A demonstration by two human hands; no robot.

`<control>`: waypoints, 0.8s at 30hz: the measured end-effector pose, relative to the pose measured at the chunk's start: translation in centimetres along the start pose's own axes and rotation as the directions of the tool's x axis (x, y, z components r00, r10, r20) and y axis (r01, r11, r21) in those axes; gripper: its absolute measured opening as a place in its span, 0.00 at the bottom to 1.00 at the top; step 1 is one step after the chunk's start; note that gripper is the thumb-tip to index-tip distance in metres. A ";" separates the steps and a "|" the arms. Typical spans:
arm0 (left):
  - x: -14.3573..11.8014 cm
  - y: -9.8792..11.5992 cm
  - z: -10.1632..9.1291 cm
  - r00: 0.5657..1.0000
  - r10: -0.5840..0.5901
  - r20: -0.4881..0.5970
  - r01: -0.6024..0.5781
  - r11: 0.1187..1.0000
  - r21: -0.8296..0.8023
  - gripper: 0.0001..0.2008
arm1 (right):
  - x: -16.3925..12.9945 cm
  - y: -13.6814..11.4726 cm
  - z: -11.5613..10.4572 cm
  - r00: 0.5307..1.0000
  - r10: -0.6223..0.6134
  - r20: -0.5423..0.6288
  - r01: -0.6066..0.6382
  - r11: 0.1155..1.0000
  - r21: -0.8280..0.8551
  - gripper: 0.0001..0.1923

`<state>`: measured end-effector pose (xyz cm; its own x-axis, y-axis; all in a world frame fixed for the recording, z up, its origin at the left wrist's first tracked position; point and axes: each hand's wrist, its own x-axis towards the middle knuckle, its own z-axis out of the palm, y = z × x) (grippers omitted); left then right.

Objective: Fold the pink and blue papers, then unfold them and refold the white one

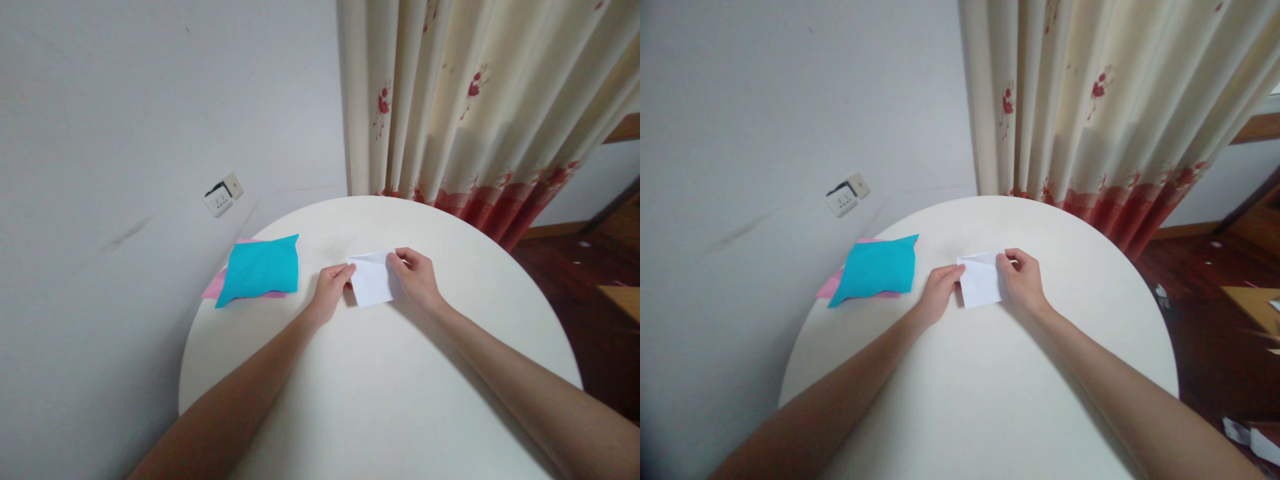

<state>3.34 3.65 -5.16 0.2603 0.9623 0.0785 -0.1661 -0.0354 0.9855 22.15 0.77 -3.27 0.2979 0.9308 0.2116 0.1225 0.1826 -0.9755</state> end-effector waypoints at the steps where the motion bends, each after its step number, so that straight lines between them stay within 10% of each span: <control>1: 0.0 0.1 0.0 1.000 -0.007 0.012 0.007 1.000 -0.004 0.16 | 0.0 0.1 0.0 1.000 0.021 -0.015 -0.021 1.000 0.014 0.17; 24: -0.1 0.6 0.1 0.999 0.013 0.046 -0.012 1.000 -0.022 0.18 | -0.2 -0.2 0.0 0.983 0.159 -0.087 -0.148 0.982 0.115 0.15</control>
<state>3.30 3.52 -4.53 0.3022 0.9482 0.0977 -0.1904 -0.0404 0.9809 22.05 0.56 -3.07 0.3952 0.9167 0.0583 -0.0329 0.0776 -0.9964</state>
